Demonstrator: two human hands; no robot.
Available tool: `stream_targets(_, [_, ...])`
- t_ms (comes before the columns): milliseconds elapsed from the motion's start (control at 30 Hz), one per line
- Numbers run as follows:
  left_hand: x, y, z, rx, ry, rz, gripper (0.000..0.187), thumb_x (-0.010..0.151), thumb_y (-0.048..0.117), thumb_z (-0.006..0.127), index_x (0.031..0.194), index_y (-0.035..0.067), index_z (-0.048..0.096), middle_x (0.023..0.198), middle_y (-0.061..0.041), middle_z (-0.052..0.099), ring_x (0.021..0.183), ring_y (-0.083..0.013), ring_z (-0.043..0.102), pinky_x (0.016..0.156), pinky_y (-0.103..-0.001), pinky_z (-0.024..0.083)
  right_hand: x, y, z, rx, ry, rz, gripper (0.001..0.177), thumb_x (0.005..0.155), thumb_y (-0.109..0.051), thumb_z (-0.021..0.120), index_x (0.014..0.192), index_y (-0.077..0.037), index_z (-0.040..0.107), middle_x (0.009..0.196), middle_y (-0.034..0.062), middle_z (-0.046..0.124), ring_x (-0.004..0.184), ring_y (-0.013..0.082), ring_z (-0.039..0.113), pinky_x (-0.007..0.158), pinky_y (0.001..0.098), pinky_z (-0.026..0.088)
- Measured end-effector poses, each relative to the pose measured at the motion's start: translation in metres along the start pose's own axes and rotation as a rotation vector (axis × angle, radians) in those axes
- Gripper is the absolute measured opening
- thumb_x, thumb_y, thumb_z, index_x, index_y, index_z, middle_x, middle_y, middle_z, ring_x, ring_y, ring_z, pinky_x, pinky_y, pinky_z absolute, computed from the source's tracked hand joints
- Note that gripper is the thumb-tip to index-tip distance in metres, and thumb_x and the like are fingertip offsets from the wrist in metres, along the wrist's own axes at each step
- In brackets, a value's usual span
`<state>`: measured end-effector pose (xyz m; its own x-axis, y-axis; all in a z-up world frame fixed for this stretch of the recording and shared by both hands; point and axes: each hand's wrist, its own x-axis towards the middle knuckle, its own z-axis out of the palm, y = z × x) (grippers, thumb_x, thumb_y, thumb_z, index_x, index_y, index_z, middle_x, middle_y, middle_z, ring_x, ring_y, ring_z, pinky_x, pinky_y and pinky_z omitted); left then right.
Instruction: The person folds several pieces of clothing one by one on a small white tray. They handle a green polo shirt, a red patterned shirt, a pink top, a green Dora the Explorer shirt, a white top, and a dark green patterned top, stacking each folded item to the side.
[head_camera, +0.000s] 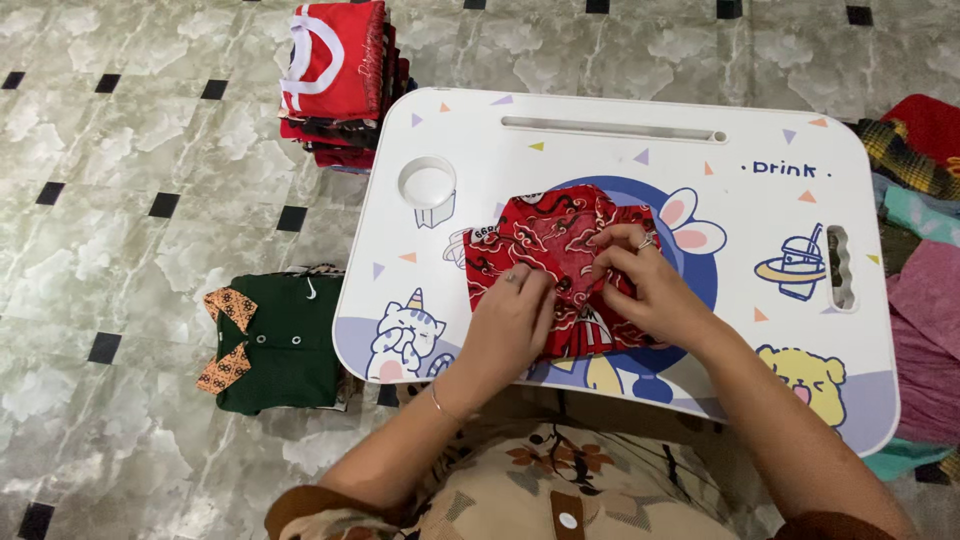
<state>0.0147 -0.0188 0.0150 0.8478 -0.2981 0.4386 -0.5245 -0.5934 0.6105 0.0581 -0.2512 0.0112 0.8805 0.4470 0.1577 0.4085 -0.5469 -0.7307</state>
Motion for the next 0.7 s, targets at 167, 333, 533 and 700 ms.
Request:
stream_targets(167, [0.041, -0.016, -0.012, 0.013, -0.214, 0.060, 0.033, 0.090, 0.003, 0.058, 0.123, 0.004, 0.066, 0.114, -0.024, 0.060, 0.088, -0.0415, 0.068, 0.073, -0.049, 0.056, -0.004, -0.006, 0.011, -0.097, 0.090, -0.023, 0.020, 0.082, -0.006, 0.070, 0.102, -0.004, 0.067, 0.130, 0.0168, 0.049, 0.122, 0.0337, 0.056, 0.100, 0.0413, 0.048])
stream_targets(333, [0.062, -0.026, 0.000, 0.258, -0.520, 0.031, 0.025, 0.089, 0.007, 0.061, 0.112, 0.011, 0.069, 0.118, -0.027, 0.057, 0.079, -0.0405, 0.071, 0.064, -0.049, 0.057, -0.011, -0.014, 0.019, -0.018, 0.099, 0.198, 0.022, 0.089, -0.008, 0.064, 0.111, -0.003, 0.064, 0.108, 0.0133, 0.061, 0.094, 0.0261, 0.067, 0.080, 0.0370, 0.054])
stream_targets(533, [0.058, -0.043, 0.018, 0.216, -0.373, 0.046, 0.024, 0.088, 0.012, 0.064, 0.111, 0.007, 0.062, 0.116, -0.025, 0.060, 0.082, -0.0408, 0.070, 0.062, -0.049, 0.056, -0.014, -0.012, 0.023, 0.177, 0.135, 0.207, 0.017, 0.092, -0.006, 0.061, 0.108, -0.002, 0.061, 0.089, 0.0082, 0.069, 0.077, 0.0154, 0.066, 0.069, 0.0302, 0.052])
stream_targets(700, [0.050, -0.044, 0.036, 0.194, -0.235, -0.038, 0.017, 0.095, 0.013, 0.064, 0.110, 0.008, 0.061, 0.118, -0.024, 0.061, 0.084, -0.0398, 0.069, 0.063, -0.048, 0.057, -0.011, -0.014, 0.030, 0.128, 0.145, 0.196, 0.021, 0.089, -0.009, 0.069, 0.107, -0.002, 0.060, 0.085, 0.0116, 0.066, 0.075, 0.0151, 0.064, 0.066, 0.0299, 0.052])
